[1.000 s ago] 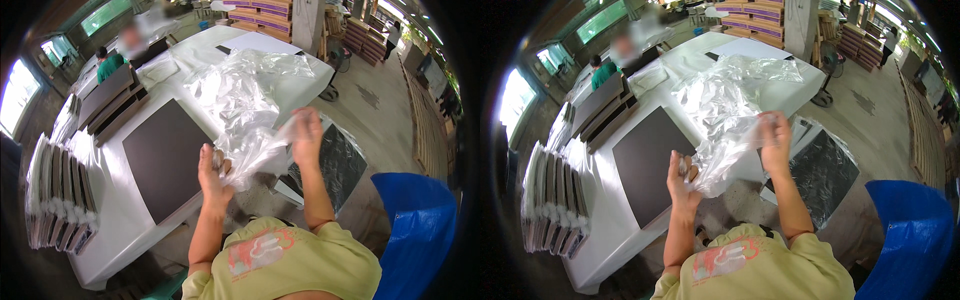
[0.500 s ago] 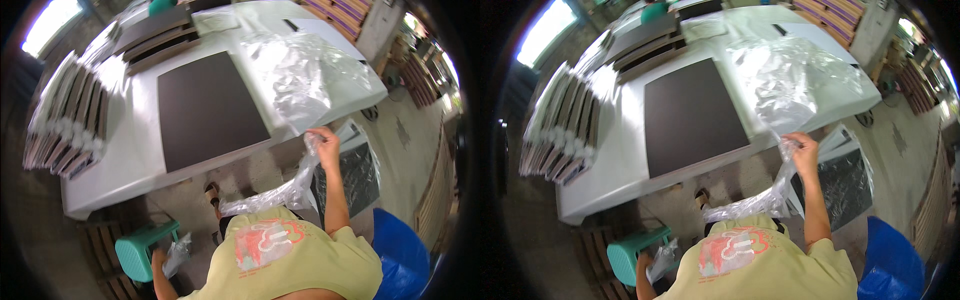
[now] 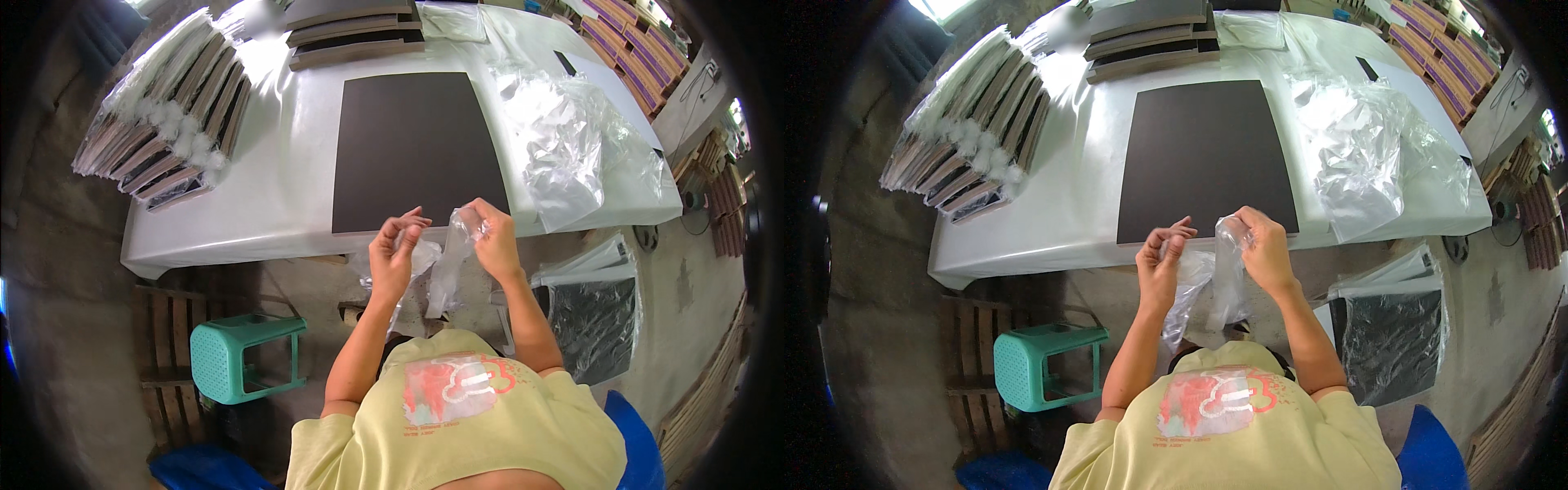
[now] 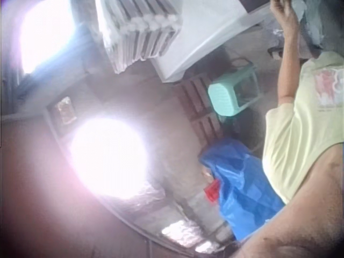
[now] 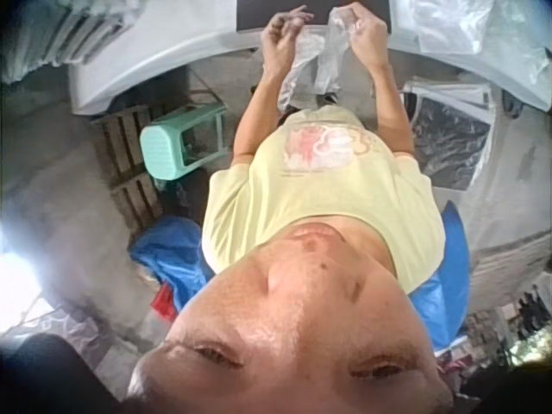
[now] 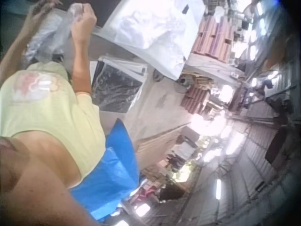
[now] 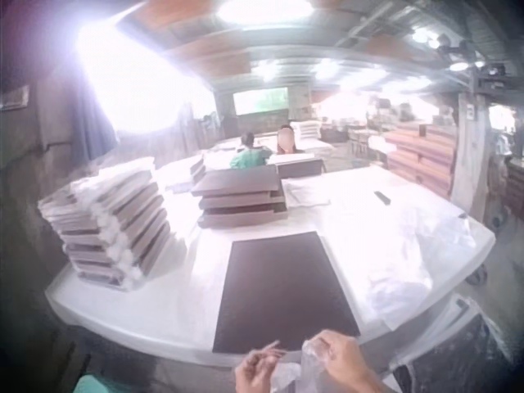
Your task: The person wraps individual flat rectangular panels in plastic sheets, secures the wrapping by hand, and places the wrapped panels into a stack.
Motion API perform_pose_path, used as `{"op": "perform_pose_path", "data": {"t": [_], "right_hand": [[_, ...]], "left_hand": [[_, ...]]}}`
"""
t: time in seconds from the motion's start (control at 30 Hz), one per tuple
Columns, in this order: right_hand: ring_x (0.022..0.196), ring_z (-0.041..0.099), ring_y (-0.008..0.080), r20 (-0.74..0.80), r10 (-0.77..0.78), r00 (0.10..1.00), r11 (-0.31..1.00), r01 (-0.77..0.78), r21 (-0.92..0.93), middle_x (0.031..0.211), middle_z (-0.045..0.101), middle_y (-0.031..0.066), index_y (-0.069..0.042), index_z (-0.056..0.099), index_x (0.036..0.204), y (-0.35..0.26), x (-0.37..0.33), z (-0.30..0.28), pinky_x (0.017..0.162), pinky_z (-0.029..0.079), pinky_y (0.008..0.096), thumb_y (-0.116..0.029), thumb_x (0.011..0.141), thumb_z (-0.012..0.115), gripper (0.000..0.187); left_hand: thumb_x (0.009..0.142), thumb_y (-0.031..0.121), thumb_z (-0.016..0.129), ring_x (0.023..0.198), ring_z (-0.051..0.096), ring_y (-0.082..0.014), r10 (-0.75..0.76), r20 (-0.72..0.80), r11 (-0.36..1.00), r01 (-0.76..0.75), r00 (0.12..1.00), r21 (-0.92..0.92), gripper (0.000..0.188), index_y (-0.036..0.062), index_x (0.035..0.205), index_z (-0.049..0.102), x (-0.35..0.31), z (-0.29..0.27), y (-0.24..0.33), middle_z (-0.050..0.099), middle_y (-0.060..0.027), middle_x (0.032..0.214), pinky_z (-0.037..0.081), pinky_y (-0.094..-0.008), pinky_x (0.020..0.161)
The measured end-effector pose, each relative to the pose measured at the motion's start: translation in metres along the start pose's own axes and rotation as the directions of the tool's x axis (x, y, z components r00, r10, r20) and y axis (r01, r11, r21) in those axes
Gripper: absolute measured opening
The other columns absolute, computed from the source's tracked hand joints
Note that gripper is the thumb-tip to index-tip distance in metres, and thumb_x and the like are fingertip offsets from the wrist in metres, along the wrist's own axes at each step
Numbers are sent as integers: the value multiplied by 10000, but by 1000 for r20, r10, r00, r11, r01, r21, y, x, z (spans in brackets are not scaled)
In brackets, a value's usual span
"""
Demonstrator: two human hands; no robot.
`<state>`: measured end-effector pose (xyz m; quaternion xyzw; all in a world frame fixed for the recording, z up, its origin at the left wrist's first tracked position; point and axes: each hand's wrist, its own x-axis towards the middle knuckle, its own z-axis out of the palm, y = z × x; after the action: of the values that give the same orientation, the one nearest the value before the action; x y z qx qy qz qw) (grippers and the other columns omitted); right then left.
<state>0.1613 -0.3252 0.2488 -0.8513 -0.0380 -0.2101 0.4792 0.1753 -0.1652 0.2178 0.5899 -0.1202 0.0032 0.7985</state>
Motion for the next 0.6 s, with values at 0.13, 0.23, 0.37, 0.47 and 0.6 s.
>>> {"op": "perform_pose_path", "data": {"t": [0.13, 0.23, 0.37, 0.47, 0.6], "right_hand": [[704, 503, 211, -109, -145, 984, 988, 137, -71, 895, 530, 68, -10, 571, 739, -3, 1, 7, 592, 420, 301, -94, 724, 630, 103], [712, 486, 172, -111, -77, 991, 995, 84, 59, 933, 501, 46, -13, 583, 727, -14, -1, 12, 609, 421, 295, -84, 705, 651, 100], [699, 478, 145, -164, -146, 976, 982, 163, 91, 852, 487, 47, -4, 593, 740, -15, -1, 16, 602, 410, 250, -40, 703, 646, 74], [706, 478, 147, -183, -177, 967, 980, 190, 53, 840, 479, 48, -4, 585, 744, -15, -1, 26, 596, 403, 249, -51, 722, 632, 70], [679, 468, 135, -207, -282, 937, 958, 263, -115, 839, 478, 40, -14, 567, 741, -12, 4, 33, 569, 380, 236, -99, 769, 597, 95]], "left_hand": [[751, 151, 652, 973, 524, -195, 34, 98, 999, -37, 995, 26, 459, 32, 1134, 427, 7, 5, 18, 604, -94, 928, 415, -311, 822], [744, 99, 654, 910, 544, -172, 129, 85, 964, -145, 988, 222, 330, 20, 1038, 527, 9, 18, 24, 610, -90, 897, 427, -294, 799], [784, 133, 619, 830, 538, -109, 102, 36, 959, -108, 994, 262, 151, -8, 835, 606, 17, 5, 6, 617, -70, 873, 436, -243, 739], [802, 174, 597, 839, 532, -119, -12, -9, 983, 14, 1000, 181, 163, 15, 773, 582, 17, 0, 5, 614, -63, 860, 431, -242, 671], [818, 321, 567, 741, 496, -68, -145, -13, 980, 142, 989, -140, 266, 70, 736, 534, 13, -22, -5, 574, -16, 817, 395, -215, 580]]}}
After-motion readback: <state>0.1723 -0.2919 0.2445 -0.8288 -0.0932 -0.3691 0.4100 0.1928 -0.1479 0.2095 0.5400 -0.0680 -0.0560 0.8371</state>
